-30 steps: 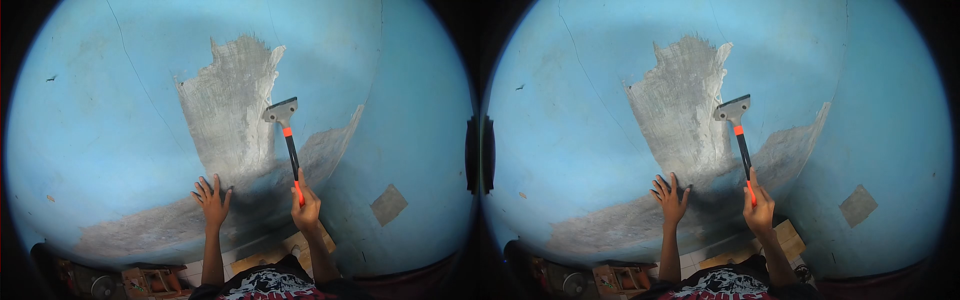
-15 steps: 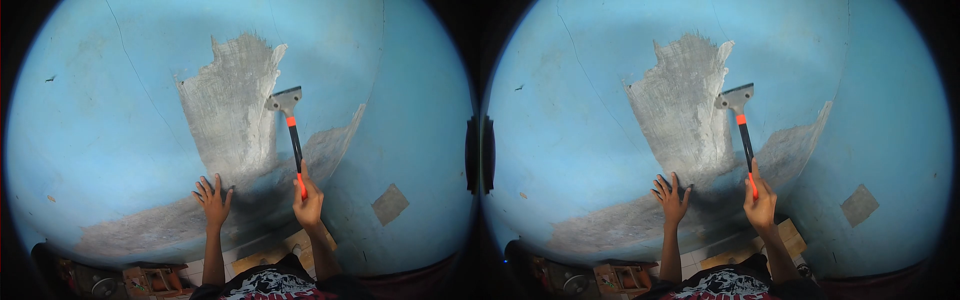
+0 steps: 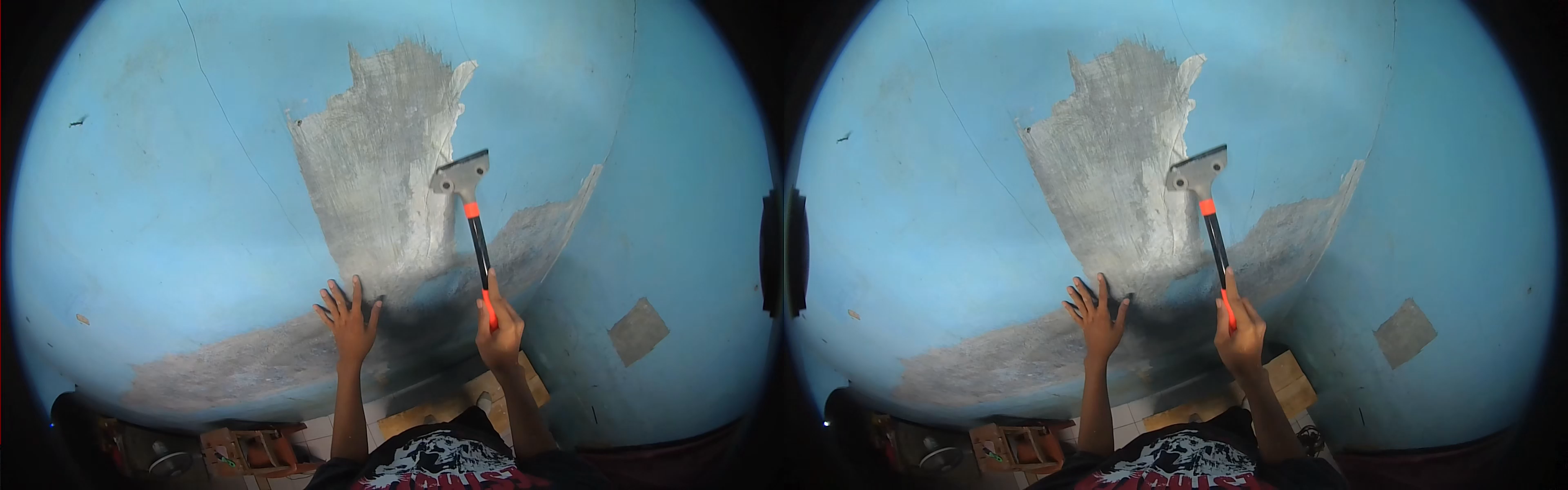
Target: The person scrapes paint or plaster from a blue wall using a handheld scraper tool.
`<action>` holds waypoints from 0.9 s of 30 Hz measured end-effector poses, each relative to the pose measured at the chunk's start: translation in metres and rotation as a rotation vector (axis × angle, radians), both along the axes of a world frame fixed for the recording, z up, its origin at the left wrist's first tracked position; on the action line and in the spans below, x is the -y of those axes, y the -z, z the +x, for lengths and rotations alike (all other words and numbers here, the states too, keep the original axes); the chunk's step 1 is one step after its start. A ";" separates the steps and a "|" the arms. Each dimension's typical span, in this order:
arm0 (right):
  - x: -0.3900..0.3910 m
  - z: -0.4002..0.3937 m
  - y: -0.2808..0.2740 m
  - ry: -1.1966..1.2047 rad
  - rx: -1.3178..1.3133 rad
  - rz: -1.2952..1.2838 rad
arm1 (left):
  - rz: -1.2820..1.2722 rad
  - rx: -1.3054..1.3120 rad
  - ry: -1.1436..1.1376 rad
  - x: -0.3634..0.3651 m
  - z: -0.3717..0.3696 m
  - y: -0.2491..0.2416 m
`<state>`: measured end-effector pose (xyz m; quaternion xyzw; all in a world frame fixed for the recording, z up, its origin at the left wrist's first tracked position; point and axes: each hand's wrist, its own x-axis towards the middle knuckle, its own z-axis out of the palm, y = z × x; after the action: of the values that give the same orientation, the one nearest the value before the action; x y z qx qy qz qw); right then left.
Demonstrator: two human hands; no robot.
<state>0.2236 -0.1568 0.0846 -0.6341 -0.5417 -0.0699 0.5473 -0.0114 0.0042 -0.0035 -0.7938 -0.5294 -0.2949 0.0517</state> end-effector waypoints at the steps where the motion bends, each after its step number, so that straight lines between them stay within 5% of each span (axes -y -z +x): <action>1: -0.001 0.003 0.001 -0.003 0.001 -0.009 | 0.011 0.000 -0.005 0.000 0.000 0.001; 8: 0.010 -0.004 0.085 0.034 0.054 -0.094 | -0.001 -0.001 -0.001 0.000 -0.001 -0.001; 27: -0.006 0.000 0.075 0.032 0.055 -0.005 | 0.043 -0.006 0.001 -0.004 -0.001 0.002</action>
<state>0.2232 -0.1511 0.0098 -0.6419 -0.5465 -0.0946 0.5295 -0.0124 0.0081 -0.0058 -0.7936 -0.5225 -0.3037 0.0700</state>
